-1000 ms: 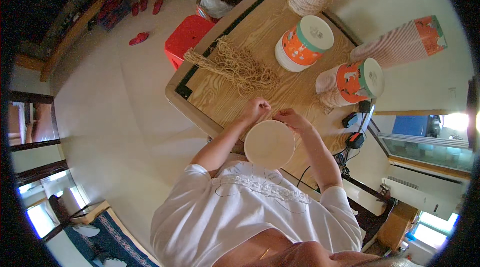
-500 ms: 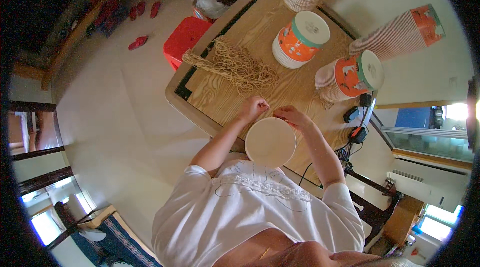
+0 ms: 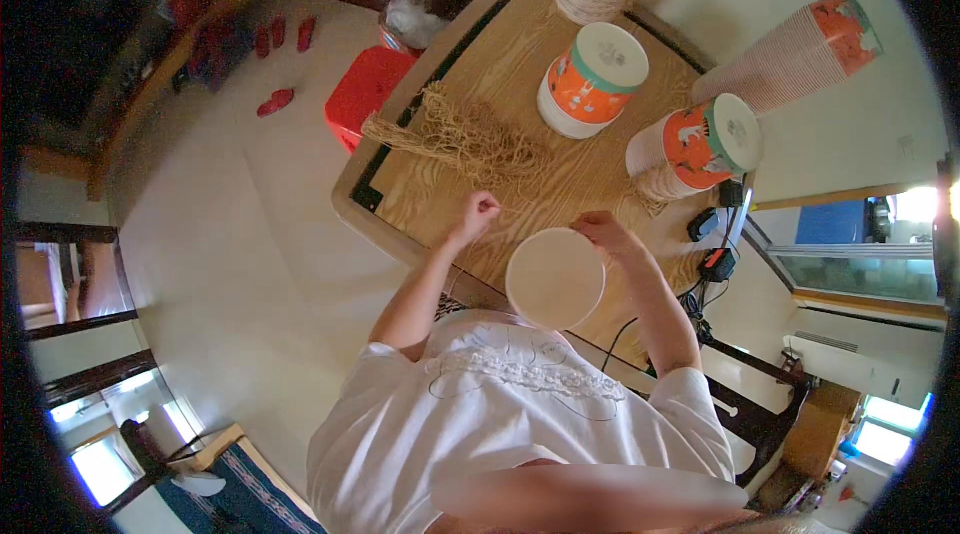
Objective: Place thin dried noodles or fiber into paper cups and stack them.
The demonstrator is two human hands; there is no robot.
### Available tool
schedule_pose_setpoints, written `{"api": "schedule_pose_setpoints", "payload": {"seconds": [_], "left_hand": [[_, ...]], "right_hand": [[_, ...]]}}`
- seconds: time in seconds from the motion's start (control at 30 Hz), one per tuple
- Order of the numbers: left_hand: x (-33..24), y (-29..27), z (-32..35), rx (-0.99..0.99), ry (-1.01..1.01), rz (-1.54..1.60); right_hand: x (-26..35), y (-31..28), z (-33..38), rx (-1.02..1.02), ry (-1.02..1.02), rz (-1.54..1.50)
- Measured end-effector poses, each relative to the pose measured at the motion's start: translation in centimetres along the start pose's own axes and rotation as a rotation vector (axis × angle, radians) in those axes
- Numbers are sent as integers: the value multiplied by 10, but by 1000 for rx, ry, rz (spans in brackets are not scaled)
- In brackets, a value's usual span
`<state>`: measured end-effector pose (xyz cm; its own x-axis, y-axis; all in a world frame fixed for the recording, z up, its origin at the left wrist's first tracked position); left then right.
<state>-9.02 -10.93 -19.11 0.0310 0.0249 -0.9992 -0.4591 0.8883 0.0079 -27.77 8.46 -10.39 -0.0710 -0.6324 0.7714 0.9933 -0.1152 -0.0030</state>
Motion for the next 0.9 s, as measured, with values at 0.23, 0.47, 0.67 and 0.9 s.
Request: {"api": "schedule_pose_setpoints", "payload": {"seconds": [0.23, 0.47, 0.67, 0.9], "left_hand": [[-49, -81, 53, -182, -89, -497], [-149, -70, 56, -351, -221, 141], [-227, -49, 44, -220, 158, 668], [-311, -28, 50, -89, 417, 553]], "right_hand": [[-8, -21, 60, -327, -229, -204], [-46, 31, 76, -59, -191, -217], [44, 17, 60, -414, -389, 399], [104, 71, -7, -46, -732, 1075]]}}
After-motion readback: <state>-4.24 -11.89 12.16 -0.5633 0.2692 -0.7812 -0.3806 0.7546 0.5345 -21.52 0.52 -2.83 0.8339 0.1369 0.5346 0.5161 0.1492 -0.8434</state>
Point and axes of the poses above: each hand's wrist, its own z-axis away from the middle knuckle, its own y-axis out of the palm, x = y × z, the point moved 3 cm from there along -z, towards the middle knuckle, and after that the axes turned 9 degrees about x, right-handed, at the moved point
